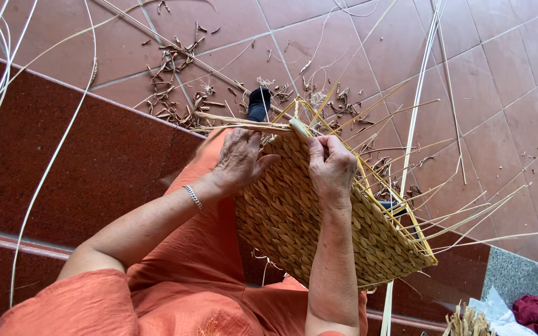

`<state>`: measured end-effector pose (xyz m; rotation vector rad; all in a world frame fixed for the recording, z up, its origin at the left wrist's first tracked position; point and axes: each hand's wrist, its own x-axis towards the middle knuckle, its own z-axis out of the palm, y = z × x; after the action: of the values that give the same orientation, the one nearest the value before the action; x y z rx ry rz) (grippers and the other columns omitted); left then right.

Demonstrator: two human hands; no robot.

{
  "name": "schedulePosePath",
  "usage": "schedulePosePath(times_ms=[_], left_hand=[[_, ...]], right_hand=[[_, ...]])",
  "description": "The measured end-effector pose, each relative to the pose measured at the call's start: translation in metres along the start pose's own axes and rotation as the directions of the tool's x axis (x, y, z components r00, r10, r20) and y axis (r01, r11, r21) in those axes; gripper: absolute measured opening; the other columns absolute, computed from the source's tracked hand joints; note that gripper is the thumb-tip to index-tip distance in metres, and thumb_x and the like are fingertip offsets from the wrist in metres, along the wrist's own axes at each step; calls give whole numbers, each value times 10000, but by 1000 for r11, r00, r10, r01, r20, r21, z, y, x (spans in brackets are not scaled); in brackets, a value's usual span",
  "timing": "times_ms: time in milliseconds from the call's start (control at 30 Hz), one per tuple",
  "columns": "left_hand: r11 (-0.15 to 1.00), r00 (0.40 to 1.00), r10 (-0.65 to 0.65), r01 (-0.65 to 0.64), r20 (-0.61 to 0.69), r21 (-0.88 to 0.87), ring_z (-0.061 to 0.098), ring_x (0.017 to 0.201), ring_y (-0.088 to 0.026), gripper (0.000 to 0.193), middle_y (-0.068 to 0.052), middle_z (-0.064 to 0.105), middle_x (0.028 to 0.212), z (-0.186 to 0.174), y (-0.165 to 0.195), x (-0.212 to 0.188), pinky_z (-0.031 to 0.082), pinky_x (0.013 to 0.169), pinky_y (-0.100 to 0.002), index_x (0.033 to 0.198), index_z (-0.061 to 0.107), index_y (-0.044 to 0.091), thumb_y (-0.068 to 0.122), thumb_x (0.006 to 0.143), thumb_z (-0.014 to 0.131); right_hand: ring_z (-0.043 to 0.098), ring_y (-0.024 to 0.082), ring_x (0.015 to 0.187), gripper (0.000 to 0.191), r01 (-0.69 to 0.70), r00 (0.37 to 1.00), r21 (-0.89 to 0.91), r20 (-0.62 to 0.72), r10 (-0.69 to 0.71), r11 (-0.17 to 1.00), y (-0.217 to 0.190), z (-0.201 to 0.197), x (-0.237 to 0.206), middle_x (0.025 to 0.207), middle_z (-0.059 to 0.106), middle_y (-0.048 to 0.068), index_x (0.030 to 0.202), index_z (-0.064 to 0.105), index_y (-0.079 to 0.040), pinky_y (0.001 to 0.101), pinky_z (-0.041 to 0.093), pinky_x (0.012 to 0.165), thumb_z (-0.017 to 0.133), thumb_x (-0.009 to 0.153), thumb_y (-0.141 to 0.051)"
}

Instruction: The person weaves a basket by hand, interlacing dried palm leaves through the vertical ribs of a partially completed basket. They repeatedly pull and tighten the weave, occasionally adjusting the basket's position on their lap.

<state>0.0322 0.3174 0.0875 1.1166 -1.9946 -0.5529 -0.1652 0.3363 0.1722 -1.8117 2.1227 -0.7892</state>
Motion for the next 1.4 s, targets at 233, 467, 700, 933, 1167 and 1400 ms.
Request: schedulePosePath(times_ms=[233, 467, 700, 933, 1167, 1400], left_hand=[[963, 947, 141, -198, -289, -181, 647, 1162, -283, 319, -113, 697, 1208, 18, 2, 32, 541, 978, -412, 1207, 667, 47, 229, 959, 750], [963, 990, -15, -24, -142, -269, 760, 817, -170, 70, -61, 783, 938, 24, -15, 54, 638, 739, -276, 992, 783, 61, 98, 984, 725], [338, 869, -459, 363, 185, -868, 700, 724, -104, 91, -75, 778, 868, 43, -30, 54, 587, 612, -250, 998, 773, 14, 75, 958, 718], [-124, 701, -597, 399, 389, -909, 656, 668, -66, 334, -45, 735, 862, 67, -36, 61, 541, 572, -201, 1212, 649, -20, 51, 905, 760], [52, 694, -625, 493, 356, -869, 602, 611, -54, 344, -29, 689, 826, 69, -41, 65, 481, 504, -187, 1168, 596, -42, 49, 900, 791], [475, 821, -491, 531, 290, -702, 564, 628, -20, 338, -1, 698, 740, 72, -39, 67, 484, 546, -235, 830, 742, 37, 296, 1032, 665]], right_hand=[[603, 145, 568, 268, -43, 999, 73, 12, 42, 996, -1, 0, -5, 647, 668, 48, 906, 724, -44, 333, 471, 528, 733, 983, -301], [624, 182, 603, 284, 32, 999, 30, -12, -31, 999, 0, 1, -6, 710, 681, 72, 879, 696, -34, 367, 490, 578, 703, 1003, -290], [635, 165, 617, 302, 59, 998, 35, -23, -58, 998, 6, 5, -11, 720, 681, 58, 857, 671, -47, 349, 494, 562, 692, 1016, -302], [604, 154, 604, 285, 139, 989, 9, -52, -138, 990, 9, 15, -20, 708, 654, 34, 829, 667, -63, 342, 497, 542, 713, 1008, -281], [629, 193, 682, 222, 285, 954, -70, -75, -290, 956, -10, 13, -30, 761, 659, 55, 834, 678, -58, 371, 515, 617, 749, 978, -212], [658, 219, 726, 191, 377, 924, -123, -13, -382, 918, -17, 10, -28, 778, 681, 68, 828, 703, -68, 401, 523, 691, 757, 949, -207]])
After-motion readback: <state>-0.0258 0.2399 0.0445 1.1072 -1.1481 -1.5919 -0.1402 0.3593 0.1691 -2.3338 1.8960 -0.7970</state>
